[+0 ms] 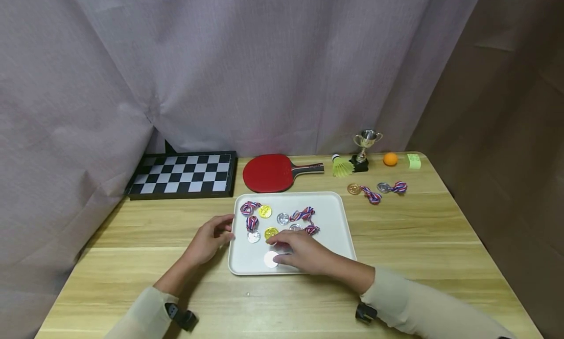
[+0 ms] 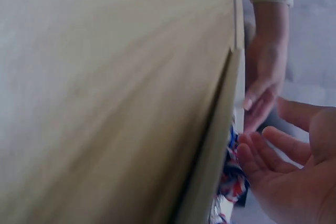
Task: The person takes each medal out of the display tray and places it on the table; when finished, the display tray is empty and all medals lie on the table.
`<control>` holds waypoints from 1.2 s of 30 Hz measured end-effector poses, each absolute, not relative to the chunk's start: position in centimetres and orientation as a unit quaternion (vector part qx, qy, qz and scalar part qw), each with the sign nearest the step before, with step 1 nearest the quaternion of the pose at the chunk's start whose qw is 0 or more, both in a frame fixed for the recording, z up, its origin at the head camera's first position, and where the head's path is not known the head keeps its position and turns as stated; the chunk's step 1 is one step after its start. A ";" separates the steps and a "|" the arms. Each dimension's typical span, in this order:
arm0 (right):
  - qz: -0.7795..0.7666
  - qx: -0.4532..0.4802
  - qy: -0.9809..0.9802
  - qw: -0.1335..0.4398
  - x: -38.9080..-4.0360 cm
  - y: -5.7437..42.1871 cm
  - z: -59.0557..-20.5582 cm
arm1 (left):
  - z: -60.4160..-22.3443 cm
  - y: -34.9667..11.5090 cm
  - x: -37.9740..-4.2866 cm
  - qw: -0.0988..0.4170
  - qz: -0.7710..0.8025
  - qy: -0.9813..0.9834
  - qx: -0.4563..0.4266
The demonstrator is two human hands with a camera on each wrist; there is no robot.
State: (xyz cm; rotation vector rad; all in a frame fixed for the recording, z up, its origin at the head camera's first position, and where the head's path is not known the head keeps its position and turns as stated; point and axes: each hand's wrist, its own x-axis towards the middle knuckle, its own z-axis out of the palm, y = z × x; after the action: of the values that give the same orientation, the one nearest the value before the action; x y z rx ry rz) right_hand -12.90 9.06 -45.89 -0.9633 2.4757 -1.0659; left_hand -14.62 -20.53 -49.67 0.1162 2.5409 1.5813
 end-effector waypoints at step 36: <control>-0.366 -0.352 0.853 0.123 -12.5 7.9 -48.0 | -49.6 -20.5 -14.7 0.075 0.523 0.848 0.039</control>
State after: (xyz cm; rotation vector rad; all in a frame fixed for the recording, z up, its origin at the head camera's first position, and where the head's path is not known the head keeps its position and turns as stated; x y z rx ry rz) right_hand -12.49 7.89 -48.03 -1.0258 2.4881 -1.0677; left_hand -14.70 -20.46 -49.62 0.1155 2.5450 1.5684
